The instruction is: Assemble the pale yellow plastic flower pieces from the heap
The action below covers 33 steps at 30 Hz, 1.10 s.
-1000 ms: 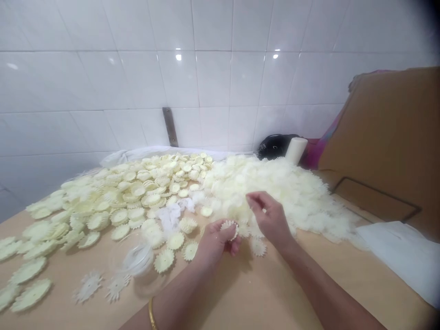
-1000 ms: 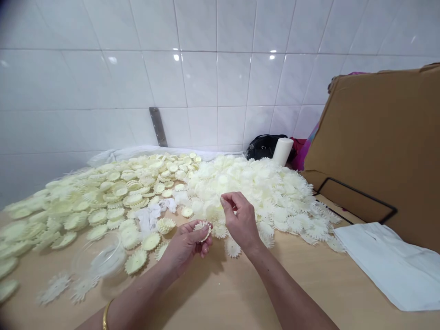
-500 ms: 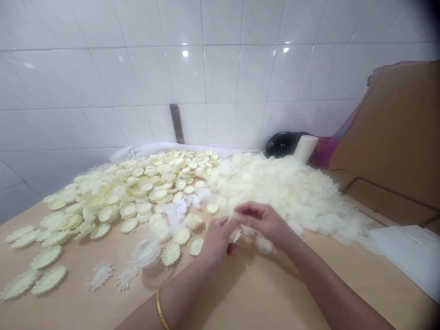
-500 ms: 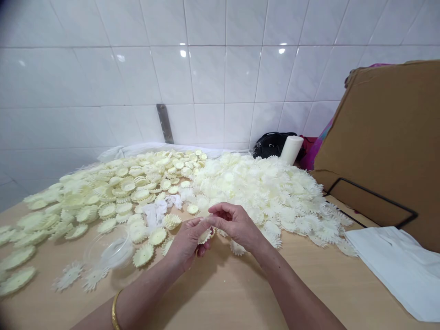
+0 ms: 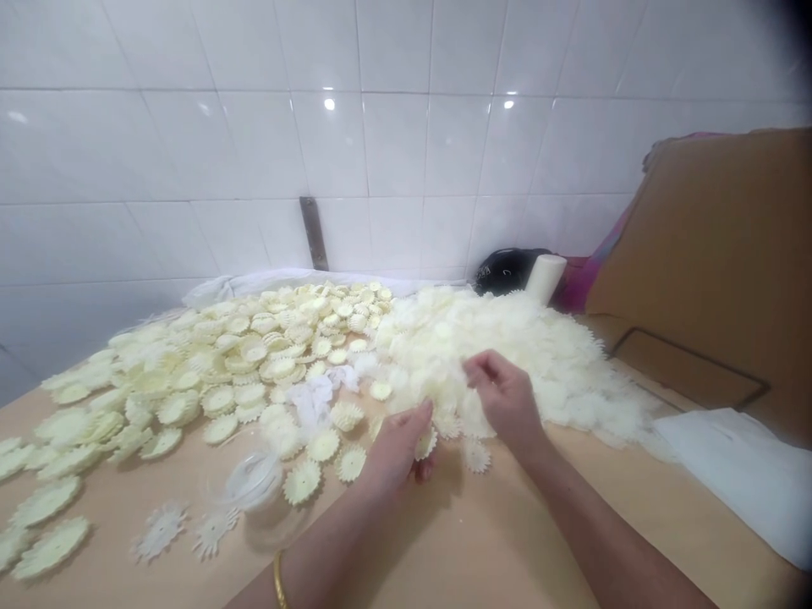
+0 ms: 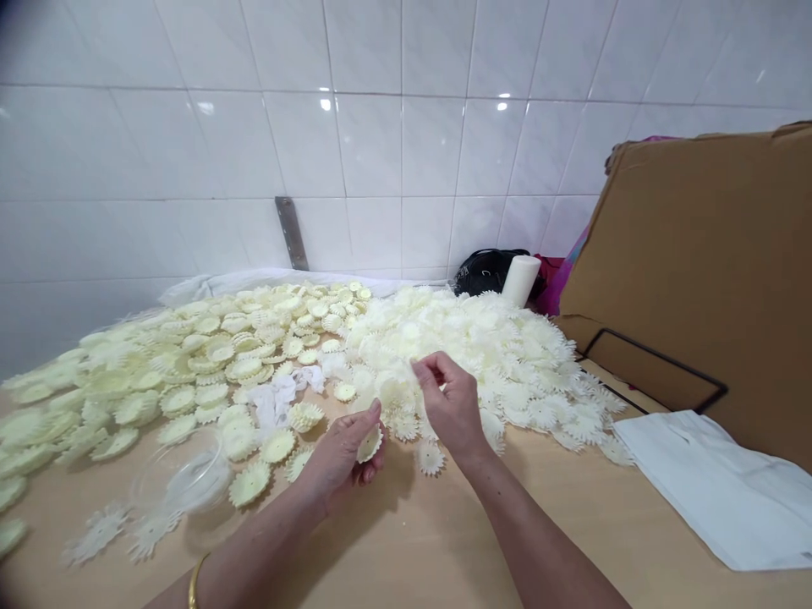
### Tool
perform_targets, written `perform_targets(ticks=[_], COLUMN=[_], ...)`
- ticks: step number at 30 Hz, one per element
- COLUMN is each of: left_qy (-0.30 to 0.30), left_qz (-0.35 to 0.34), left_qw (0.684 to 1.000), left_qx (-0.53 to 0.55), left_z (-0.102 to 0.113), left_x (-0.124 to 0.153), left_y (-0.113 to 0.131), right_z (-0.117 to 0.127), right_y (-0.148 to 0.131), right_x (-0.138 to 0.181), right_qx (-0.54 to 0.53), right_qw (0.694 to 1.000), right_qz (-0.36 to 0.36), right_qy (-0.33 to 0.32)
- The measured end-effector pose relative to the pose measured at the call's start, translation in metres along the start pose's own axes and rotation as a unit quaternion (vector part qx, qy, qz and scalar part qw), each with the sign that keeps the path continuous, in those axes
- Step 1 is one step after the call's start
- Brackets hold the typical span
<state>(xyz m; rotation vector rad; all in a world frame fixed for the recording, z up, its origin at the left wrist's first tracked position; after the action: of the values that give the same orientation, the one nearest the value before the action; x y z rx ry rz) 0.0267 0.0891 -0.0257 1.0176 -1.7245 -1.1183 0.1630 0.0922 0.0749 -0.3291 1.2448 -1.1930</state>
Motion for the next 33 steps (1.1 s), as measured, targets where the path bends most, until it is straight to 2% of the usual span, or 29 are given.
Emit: perform_targets(ticks=[3, 5, 8, 13, 16, 19, 21, 26, 29, 31, 33], left_qy=[-0.026, -0.036, -0.046, -0.009, 0.003, -0.014, -0.02, 0.016, 0.033, 0.047, 0.054], left_qz=[0.011, 0.029, 0.036, 0.03, 0.028, 0.006, -0.011, -0.027, -0.031, -0.038, -0.059], left_qw=[0.998, 0.993, 0.986, 0.989, 0.991, 0.995, 0.997, 0.999, 0.999, 0.998, 0.997], left_qx=[0.06, 0.11, 0.157, 0.143, 0.127, 0.1, 0.079, 0.027, 0.018, 0.003, -0.019], left_z=[-0.006, -0.011, -0.015, -0.013, -0.01, -0.008, -0.005, 0.002, 0.003, 0.004, 0.005], left_x=[0.001, 0.002, 0.003, 0.004, 0.004, 0.003, 0.003, 0.004, 0.006, 0.006, 0.006], left_y=[0.001, 0.001, 0.004, 0.007, 0.009, 0.011, 0.012, 0.012, 0.013, 0.014, 0.016], right_z=[0.014, 0.012, 0.006, -0.004, -0.019, -0.035, -0.042, -0.051, -0.059, -0.059, -0.056], right_y=[0.007, 0.01, 0.006, -0.009, -0.01, -0.008, -0.008, -0.008, -0.01, -0.008, -0.008], right_x=[-0.004, -0.005, -0.002, 0.004, 0.007, 0.013, 0.016, 0.024, 0.03, 0.029, 0.026], right_qx=[0.135, 0.187, 0.198, 0.125, 0.04, -0.02, -0.041, -0.086, -0.148, -0.167, -0.165], right_qw=[0.987, 0.978, 0.976, 0.99, 0.994, 0.98, 0.969, 0.949, 0.924, 0.922, 0.932], right_qz=[0.03, 0.043, 0.061, 0.066, 0.033, -0.003, -0.02, -0.052, -0.084, -0.102, -0.101], right_qy=[0.081, 0.084, 0.068, 0.0, -0.1, -0.2, -0.244, -0.3, -0.342, -0.334, -0.306])
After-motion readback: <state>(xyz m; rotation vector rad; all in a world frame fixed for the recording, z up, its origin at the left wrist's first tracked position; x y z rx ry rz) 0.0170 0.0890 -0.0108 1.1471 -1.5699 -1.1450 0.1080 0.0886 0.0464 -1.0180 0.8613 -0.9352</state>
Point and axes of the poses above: each hand's wrist, its own x-axis away from the middle knuckle, its own z-axis out of the back of the hand, y = z × x, the point moved 8 cm from there along -x, towards the middle knuckle, and after that the axes turned 3 degrees about x, right-handed, at the moved point
